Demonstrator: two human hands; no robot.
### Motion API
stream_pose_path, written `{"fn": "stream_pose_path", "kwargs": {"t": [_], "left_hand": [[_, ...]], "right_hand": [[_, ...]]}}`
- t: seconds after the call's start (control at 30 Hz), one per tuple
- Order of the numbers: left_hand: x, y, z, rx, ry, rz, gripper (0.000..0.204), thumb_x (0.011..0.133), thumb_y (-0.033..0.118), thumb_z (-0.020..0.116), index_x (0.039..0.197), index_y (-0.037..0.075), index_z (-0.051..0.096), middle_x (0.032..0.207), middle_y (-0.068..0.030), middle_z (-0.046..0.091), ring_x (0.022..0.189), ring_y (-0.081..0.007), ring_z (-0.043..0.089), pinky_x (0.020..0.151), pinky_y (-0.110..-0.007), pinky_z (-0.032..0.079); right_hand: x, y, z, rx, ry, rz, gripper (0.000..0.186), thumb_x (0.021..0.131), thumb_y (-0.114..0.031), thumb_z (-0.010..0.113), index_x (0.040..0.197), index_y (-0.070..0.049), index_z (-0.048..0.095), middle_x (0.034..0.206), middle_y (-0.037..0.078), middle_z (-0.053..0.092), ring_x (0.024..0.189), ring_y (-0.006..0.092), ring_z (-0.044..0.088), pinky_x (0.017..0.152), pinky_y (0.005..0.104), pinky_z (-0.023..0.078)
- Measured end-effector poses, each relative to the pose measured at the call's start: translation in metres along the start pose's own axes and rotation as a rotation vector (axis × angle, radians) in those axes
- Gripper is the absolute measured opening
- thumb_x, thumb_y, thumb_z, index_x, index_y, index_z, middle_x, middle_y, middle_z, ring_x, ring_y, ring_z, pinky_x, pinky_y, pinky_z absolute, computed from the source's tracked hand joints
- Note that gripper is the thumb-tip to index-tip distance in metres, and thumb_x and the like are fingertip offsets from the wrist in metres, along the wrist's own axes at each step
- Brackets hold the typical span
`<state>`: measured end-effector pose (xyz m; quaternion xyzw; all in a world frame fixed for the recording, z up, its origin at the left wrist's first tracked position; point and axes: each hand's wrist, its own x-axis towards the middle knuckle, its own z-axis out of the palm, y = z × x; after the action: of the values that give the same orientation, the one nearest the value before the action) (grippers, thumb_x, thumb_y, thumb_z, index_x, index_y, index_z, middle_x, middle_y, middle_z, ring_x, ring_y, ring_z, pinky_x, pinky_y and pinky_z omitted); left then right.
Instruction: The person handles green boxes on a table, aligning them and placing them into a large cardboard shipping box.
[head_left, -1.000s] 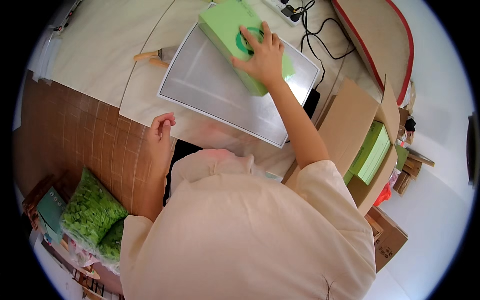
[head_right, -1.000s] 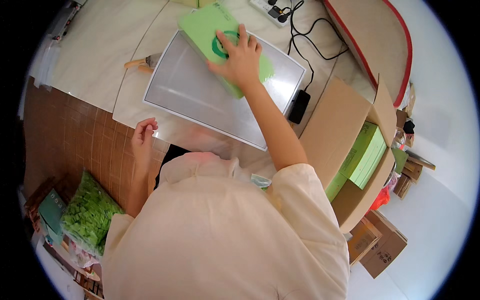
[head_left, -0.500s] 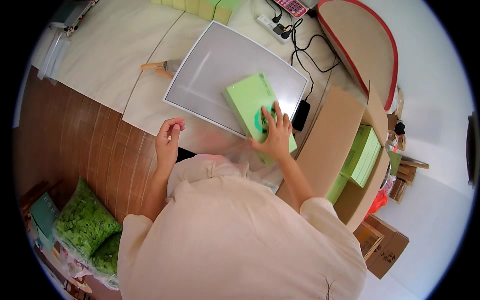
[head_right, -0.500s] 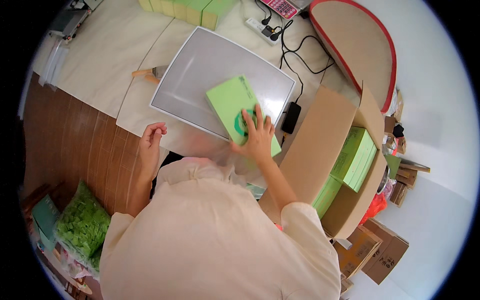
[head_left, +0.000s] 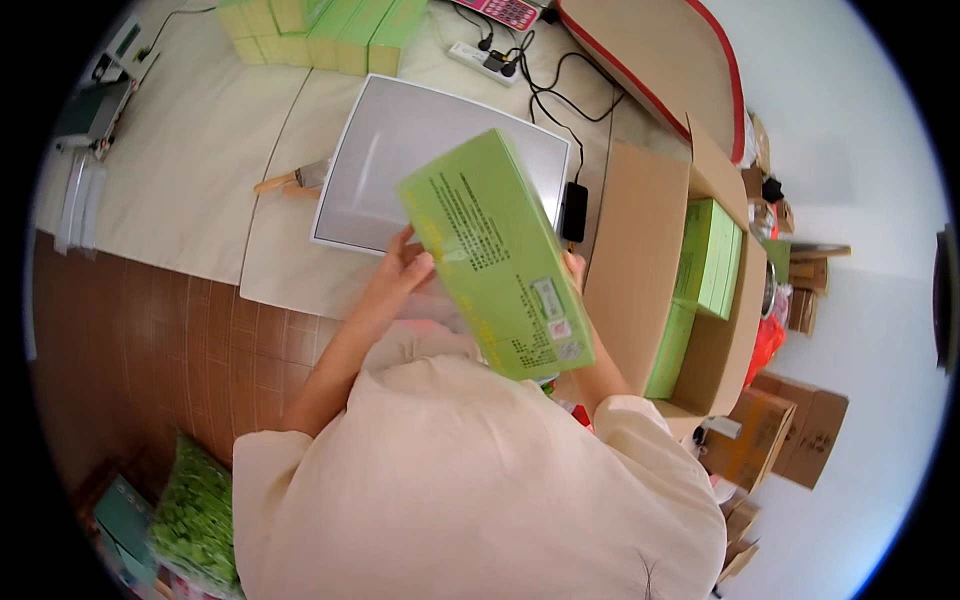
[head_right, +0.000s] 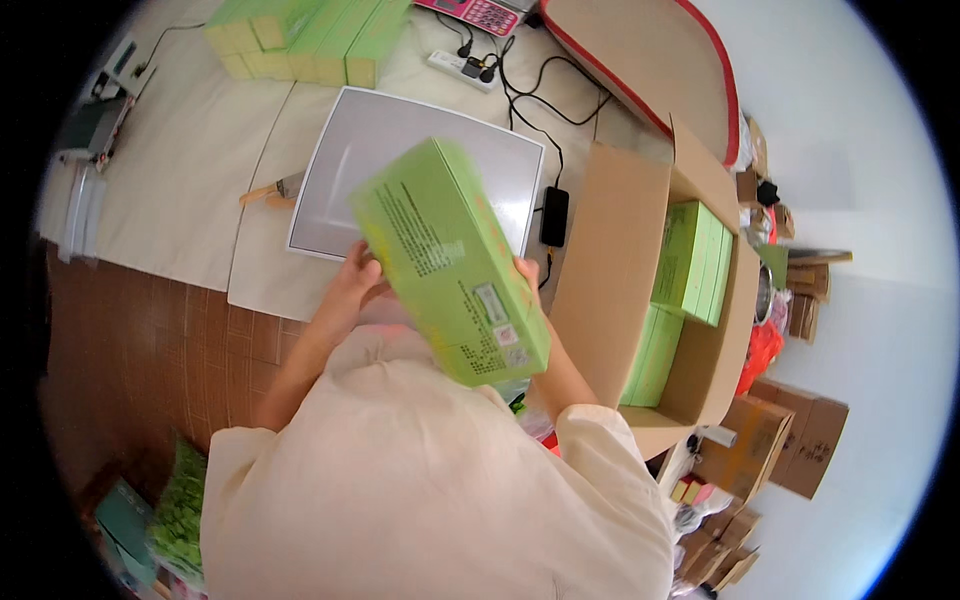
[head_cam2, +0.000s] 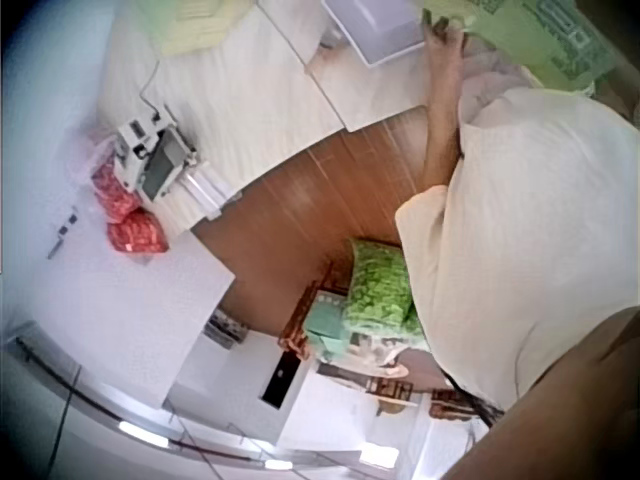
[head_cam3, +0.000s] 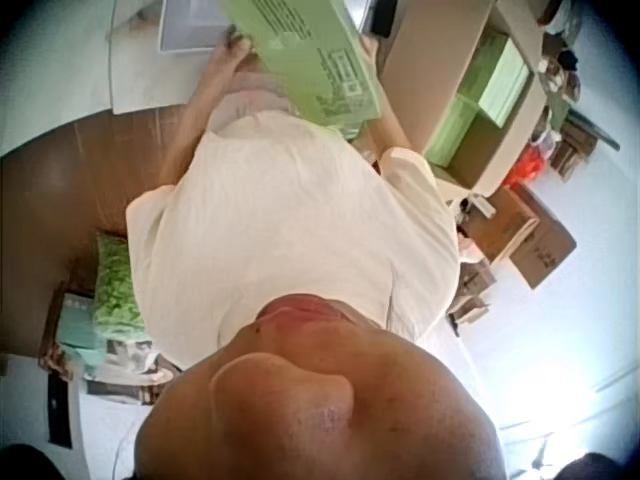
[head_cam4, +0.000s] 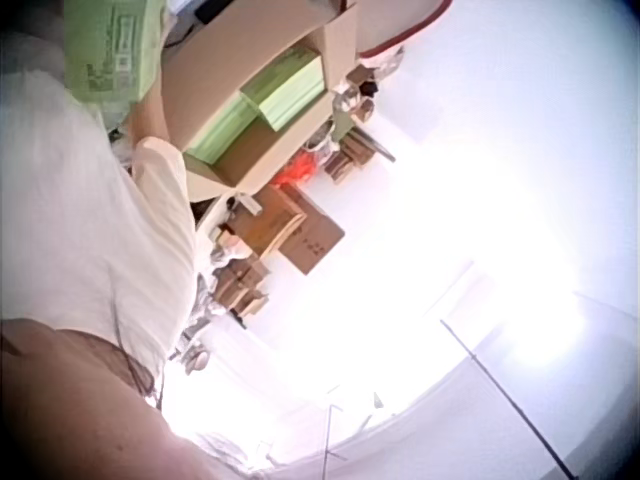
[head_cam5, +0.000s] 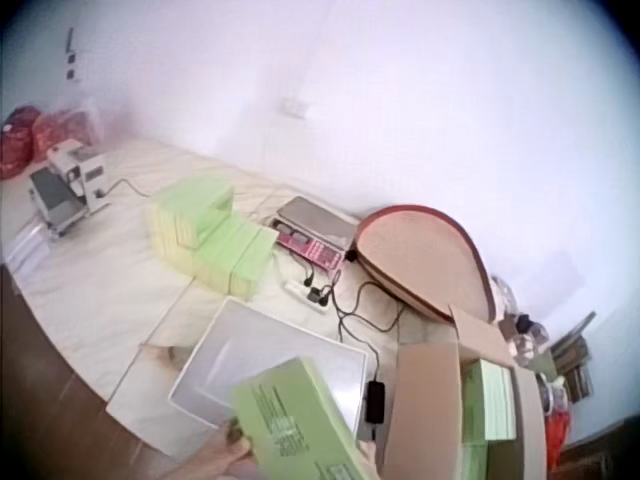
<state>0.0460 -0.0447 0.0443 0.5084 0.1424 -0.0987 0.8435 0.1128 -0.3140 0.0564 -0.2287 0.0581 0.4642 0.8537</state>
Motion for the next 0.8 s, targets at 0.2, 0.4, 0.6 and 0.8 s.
{"fn": "stream_pose_path", "kwargs": {"t": [0.2, 0.4, 0.6, 0.8], "left_hand": [[-0.006, 0.029, 0.004, -0.153, -0.049, -0.110, 0.070, 0.089, 0.036, 0.060, 0.139, 0.001, 0.025, 0.132, -0.0112, 0.044, 0.117, -0.0194, 0.049, 0.094, -0.034, 0.045], [0.003, 0.008, 0.001, -0.133, 0.301, 0.145, 0.077, 0.086, 0.026, 0.067, 0.132, -0.005, 0.014, 0.127, -0.0162, 0.036, 0.117, -0.0212, 0.042, 0.096, -0.032, 0.041], [0.011, 0.000, 0.019, -0.080, 0.294, 0.177, 0.076, 0.087, 0.026, 0.066, 0.131, -0.007, 0.013, 0.131, -0.0182, 0.031, 0.125, -0.0226, 0.031, 0.105, -0.035, 0.028], [0.023, -0.008, 0.013, -0.017, 0.179, 0.101, 0.077, 0.089, 0.025, 0.063, 0.134, -0.008, 0.010, 0.135, -0.0196, 0.030, 0.124, -0.0241, 0.035, 0.104, -0.035, 0.033]], "right_hand": [[0.039, 0.006, 0.008, -0.494, 0.475, 0.124, 0.056, 0.083, -0.041, 0.059, 0.127, -0.007, 0.054, 0.115, 0.013, 0.061, 0.104, 0.0221, 0.058, 0.080, 0.0386, 0.049], [0.043, 0.023, 0.087, -1.795, 0.354, -0.474, 0.103, 0.059, -0.041, 0.082, 0.143, -0.011, 0.032, 0.140, 0.026, 0.031, 0.126, 0.0416, 0.033, 0.104, 0.0491, 0.029], [0.068, 0.048, 0.090, -2.150, 0.515, -0.694, 0.110, 0.046, -0.037, 0.083, 0.142, -0.015, 0.033, 0.138, 0.029, 0.027, 0.120, 0.0466, 0.033, 0.101, 0.0546, 0.026], [0.068, 0.022, 0.065, -2.063, 0.448, -0.631, 0.102, 0.049, -0.035, 0.081, 0.139, -0.017, 0.037, 0.132, 0.027, 0.032, 0.118, 0.0450, 0.034, 0.100, 0.0528, 0.026]]}}
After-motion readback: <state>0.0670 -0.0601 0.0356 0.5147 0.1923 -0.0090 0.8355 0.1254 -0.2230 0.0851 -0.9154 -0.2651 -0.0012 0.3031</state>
